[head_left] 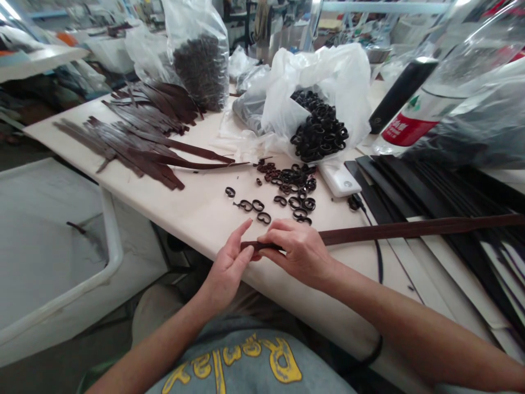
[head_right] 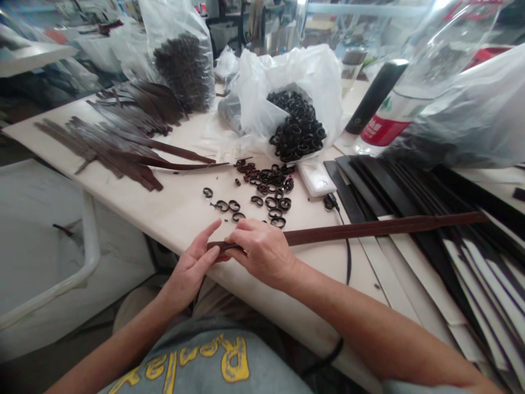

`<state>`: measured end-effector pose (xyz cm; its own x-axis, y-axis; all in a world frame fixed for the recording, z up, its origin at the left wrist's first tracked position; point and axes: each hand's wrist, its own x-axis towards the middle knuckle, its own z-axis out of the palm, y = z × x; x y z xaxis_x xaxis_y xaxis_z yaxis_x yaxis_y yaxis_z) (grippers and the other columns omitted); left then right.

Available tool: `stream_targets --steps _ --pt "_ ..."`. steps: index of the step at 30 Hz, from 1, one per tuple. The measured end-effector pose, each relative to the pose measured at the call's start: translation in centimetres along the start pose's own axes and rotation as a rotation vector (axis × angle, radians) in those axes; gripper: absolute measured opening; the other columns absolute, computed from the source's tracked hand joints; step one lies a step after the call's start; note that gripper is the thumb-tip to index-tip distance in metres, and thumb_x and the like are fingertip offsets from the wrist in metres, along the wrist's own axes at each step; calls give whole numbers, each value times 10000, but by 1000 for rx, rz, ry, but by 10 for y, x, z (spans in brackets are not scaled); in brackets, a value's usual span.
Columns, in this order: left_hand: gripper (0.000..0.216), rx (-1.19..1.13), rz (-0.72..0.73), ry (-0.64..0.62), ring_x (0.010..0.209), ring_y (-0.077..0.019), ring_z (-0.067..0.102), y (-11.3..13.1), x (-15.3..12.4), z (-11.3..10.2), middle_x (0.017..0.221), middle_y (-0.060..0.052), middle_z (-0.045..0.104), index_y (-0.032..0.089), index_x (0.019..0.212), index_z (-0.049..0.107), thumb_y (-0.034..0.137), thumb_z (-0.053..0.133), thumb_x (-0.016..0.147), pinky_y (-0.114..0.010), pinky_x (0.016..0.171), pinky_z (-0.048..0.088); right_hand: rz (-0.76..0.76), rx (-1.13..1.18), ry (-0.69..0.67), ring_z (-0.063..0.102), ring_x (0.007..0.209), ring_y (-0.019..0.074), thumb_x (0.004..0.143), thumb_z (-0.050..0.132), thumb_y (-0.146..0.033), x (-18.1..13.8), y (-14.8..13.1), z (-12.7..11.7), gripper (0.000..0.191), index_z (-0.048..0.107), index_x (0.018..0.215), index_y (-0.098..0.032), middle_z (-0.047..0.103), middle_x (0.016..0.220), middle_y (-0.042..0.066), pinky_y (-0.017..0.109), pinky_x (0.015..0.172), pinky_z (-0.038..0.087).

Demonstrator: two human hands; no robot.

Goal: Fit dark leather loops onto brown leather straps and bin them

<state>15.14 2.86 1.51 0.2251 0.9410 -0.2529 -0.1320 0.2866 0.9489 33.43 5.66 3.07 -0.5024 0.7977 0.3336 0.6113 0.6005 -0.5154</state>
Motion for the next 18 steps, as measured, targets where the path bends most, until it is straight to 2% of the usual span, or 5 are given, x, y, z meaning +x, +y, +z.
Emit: stream_targets --steps 6,10,14,18 --pt "441 149 32 0 828 -162 654 2 -5 -7 918 -26 735 216 1309 562 285 631 879 -245 790 495 -92 -93 -10 568 681 146 972 538 -356 -2 -5 -2 287 689 833 -155 618 746 37 259 598 391" --pt "283 160 28 -43 838 -183 668 3 -3 -13 943 -36 751 217 1117 685 279 676 841 -257 773 501 -111 -16 8 559 656 131 970 539 -323 -4 -4 -1 255 667 823 -159 605 729 28 241 589 390" --pt "173 332 170 -63 904 -224 673 13 1 -20 964 -59 757 235 958 771 246 735 789 -308 869 496 -139 15 35 542 621 125 956 548 -271 -4 -4 -3 211 653 806 -168 590 700 16 239 564 375" --pt "184 499 284 -114 827 -239 679 24 4 -24 893 -70 764 269 944 791 230 756 768 -330 837 503 -145 15 28 524 608 122 959 533 -263 -5 -5 -5 223 636 781 -178 578 686 11 243 554 355"
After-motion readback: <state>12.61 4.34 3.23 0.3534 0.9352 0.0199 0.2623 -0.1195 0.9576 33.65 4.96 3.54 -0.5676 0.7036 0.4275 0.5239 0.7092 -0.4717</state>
